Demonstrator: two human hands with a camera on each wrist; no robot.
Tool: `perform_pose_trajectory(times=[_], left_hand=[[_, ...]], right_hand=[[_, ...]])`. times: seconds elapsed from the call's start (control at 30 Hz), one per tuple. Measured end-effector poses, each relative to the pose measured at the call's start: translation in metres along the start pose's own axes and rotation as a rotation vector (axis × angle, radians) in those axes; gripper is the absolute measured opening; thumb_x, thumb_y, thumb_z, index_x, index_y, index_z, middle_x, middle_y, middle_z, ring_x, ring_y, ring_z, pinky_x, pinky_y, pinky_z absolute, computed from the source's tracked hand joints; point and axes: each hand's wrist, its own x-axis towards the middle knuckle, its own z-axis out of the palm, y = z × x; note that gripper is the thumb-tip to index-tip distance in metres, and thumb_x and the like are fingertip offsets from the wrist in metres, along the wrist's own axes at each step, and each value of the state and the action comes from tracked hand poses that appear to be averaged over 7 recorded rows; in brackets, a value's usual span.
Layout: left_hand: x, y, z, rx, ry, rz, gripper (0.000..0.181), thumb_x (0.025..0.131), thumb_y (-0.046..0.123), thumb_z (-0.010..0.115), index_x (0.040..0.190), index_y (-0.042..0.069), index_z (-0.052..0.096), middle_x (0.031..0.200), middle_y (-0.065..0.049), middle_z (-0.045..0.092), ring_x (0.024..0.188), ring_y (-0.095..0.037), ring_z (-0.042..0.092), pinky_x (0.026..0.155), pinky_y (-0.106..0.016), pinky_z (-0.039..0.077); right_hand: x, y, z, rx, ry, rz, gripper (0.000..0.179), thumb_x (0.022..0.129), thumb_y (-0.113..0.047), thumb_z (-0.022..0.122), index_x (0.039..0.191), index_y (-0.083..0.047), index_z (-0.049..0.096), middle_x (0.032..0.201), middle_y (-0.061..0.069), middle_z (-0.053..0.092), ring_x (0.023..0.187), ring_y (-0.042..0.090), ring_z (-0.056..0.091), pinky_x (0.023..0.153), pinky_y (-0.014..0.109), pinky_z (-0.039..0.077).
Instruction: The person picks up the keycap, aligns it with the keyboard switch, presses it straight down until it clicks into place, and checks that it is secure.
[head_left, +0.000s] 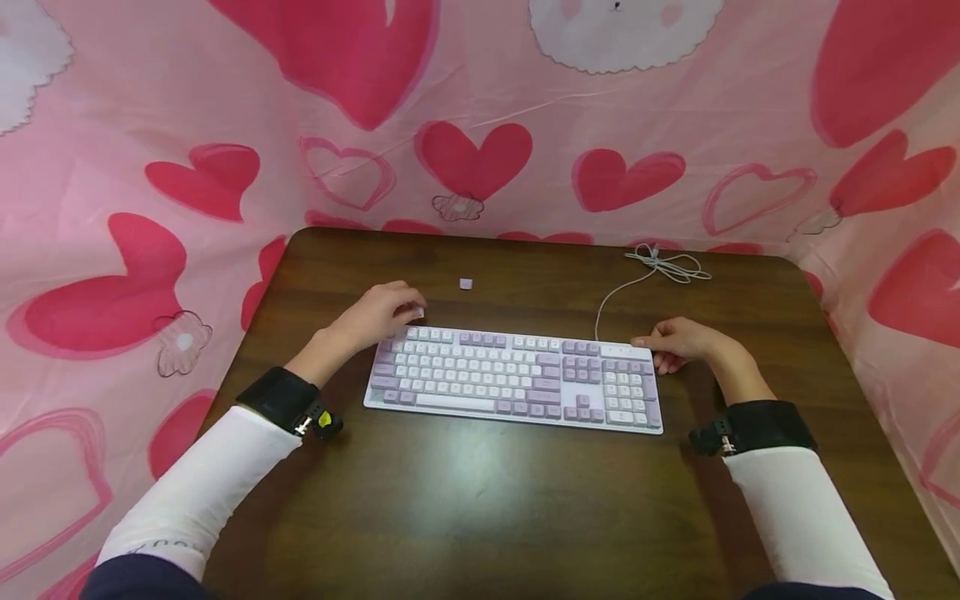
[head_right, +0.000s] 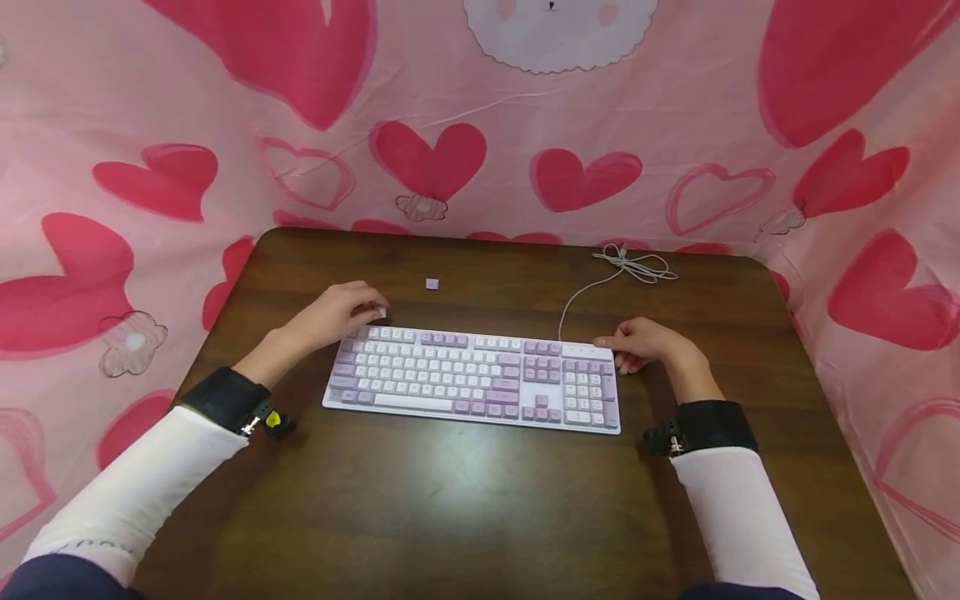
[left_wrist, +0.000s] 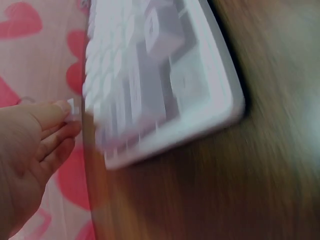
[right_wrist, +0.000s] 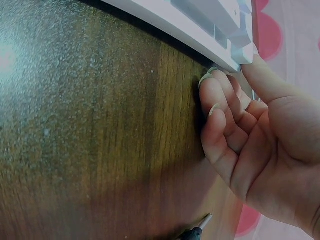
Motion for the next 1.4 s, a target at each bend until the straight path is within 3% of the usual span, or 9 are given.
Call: perform_pose_trajectory(times=[0.27,0.43,0.57,0.8,0.97,1.07,1.27,1.4], left_hand=[[-0.016,-0.013,-0.019,-0.062,-0.023,-0.028,0.021,0.095,0.007,0.075,0.116,0.004,0.077,0.11,-0.01,0.072,0.1,-0.026,0.064,0.092,-0.045,0.054],[-0.02,-0.019,-0.019,-0.094,-0.044,-0.081,0.025,0.097,0.01,0.074,0.121,0.005,0.076,0.114,-0.01,0.073,0.101,-0.026,0.063,0.095,-0.046,0.054],[-0.022,-0.024,-0.016,-0.098,-0.044,-0.089,0.026,0.097,0.01,0.074,0.122,0.005,0.076,0.114,-0.01,0.073,0.101,-0.026,0.063,0.095,-0.046,0.054],[-0.022,-0.028,-0.014,-0.11,-0.033,-0.073,0.024,0.097,0.009,0.074,0.12,0.006,0.078,0.113,-0.009,0.074,0.1,-0.024,0.064,0.095,-0.045,0.054],[-0.023,-0.028,-0.018,-0.101,-0.016,-0.028,0.023,0.094,0.007,0.077,0.116,0.008,0.08,0.107,-0.006,0.074,0.095,-0.022,0.063,0.09,-0.042,0.055],[-0.028,-0.029,-0.02,-0.071,-0.011,-0.005,0.023,0.092,0.006,0.079,0.115,0.008,0.081,0.103,-0.005,0.074,0.092,-0.02,0.064,0.087,-0.041,0.056],[-0.043,-0.032,-0.014,-0.026,-0.027,-0.021,0.024,0.092,0.008,0.079,0.115,0.01,0.081,0.103,-0.003,0.073,0.091,-0.018,0.063,0.086,-0.039,0.057],[-0.045,-0.03,-0.009,0.002,-0.028,0.012,0.021,0.091,0.007,0.079,0.112,0.01,0.08,0.102,-0.003,0.072,0.09,-0.018,0.062,0.087,-0.039,0.058]], right_hand=[[-0.004,0.004,-0.008,0.0,0.023,0.005,0.035,0.107,-0.031,0.06,0.092,0.0,0.057,0.074,0.002,0.064,0.065,0.013,0.066,0.064,0.028,0.056],[-0.005,0.002,-0.012,-0.006,0.024,0.013,0.035,0.107,-0.033,0.06,0.094,0.0,0.057,0.075,0.002,0.064,0.065,0.013,0.065,0.064,0.028,0.056],[-0.005,0.001,-0.014,-0.022,0.022,0.016,0.036,0.107,-0.034,0.059,0.097,0.001,0.057,0.076,0.002,0.064,0.064,0.013,0.065,0.065,0.027,0.056],[-0.004,0.0,-0.019,-0.029,0.022,0.016,0.037,0.108,-0.033,0.059,0.095,0.001,0.058,0.075,0.002,0.064,0.065,0.012,0.065,0.065,0.028,0.055],[-0.002,-0.004,-0.02,-0.036,0.035,-0.002,0.035,0.108,-0.031,0.058,0.092,0.0,0.058,0.074,0.001,0.065,0.065,0.013,0.066,0.063,0.028,0.055],[-0.001,-0.007,-0.017,-0.027,0.031,-0.019,0.035,0.108,-0.031,0.059,0.092,0.0,0.058,0.074,0.001,0.065,0.064,0.012,0.066,0.063,0.028,0.055],[0.002,-0.004,-0.002,-0.01,0.016,-0.026,0.035,0.107,-0.03,0.06,0.092,0.001,0.057,0.073,0.001,0.064,0.062,0.012,0.065,0.062,0.027,0.055],[-0.002,0.0,0.003,-0.01,0.02,-0.015,0.035,0.107,-0.031,0.06,0.092,0.001,0.057,0.073,0.002,0.064,0.063,0.012,0.065,0.062,0.027,0.055]])
